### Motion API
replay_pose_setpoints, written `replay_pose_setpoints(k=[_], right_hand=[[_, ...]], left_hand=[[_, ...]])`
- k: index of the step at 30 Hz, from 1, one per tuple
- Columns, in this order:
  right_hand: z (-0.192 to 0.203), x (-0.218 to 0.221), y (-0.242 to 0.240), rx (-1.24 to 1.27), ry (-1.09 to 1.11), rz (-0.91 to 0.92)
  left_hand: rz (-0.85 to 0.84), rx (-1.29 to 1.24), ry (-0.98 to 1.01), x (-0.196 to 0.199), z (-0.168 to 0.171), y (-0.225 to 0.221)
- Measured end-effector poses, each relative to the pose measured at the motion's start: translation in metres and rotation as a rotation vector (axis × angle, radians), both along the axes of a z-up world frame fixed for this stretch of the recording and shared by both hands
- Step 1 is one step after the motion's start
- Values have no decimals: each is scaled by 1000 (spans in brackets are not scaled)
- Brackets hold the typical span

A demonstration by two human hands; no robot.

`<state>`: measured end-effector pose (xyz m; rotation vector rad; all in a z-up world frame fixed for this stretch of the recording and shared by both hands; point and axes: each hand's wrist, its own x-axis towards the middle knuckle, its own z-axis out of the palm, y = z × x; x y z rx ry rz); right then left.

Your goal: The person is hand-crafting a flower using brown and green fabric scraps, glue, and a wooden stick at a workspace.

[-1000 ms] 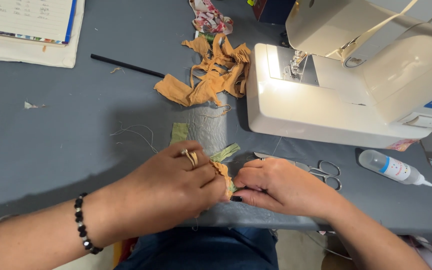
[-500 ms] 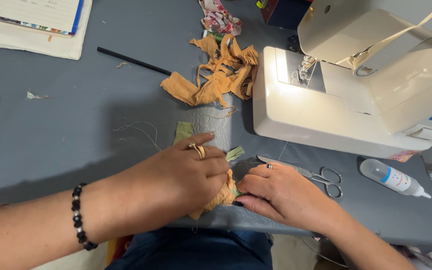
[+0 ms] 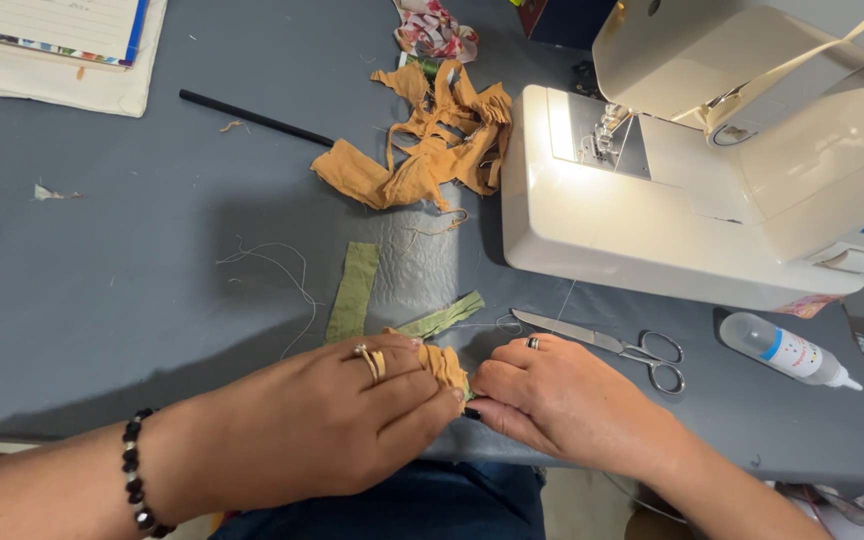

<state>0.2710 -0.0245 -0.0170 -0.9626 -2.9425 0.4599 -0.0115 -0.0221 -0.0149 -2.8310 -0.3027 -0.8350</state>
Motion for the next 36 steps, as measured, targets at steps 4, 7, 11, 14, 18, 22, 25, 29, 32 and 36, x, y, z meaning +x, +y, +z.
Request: replay_pose_setpoints(k=[4, 7, 11, 14, 18, 22, 25, 29, 32, 36], right_hand=[[2, -1, 0, 2, -21, 6], [12, -4, -1, -66, 16, -75], [20, -8, -7, 88, 250, -141], [18, -16, -13, 194, 384, -148], [17, -24, -15, 312, 390, -160], [10, -32, -19, 474, 385, -129], [5, -33, -22, 503, 480, -167], [3, -19, -22, 427, 449, -44], [4, -14, -19, 393, 430, 17], [6, -16, -17, 286, 459, -1]], left_hand=[[12, -71, 48, 0, -4, -5], [100, -28, 41, 1, -10, -6], [77, -93, -31, 2, -10, -6], [67, -93, -72, 3, -12, -5], [29, -129, -96, 2, -15, -4], [33, -148, -104, 3, -21, -4], [51, -161, -91, 5, -23, -5], [113, -108, -79, 5, -22, -8], [124, -145, -83, 6, -20, -9], [92, -138, -77, 6, -15, -8]])
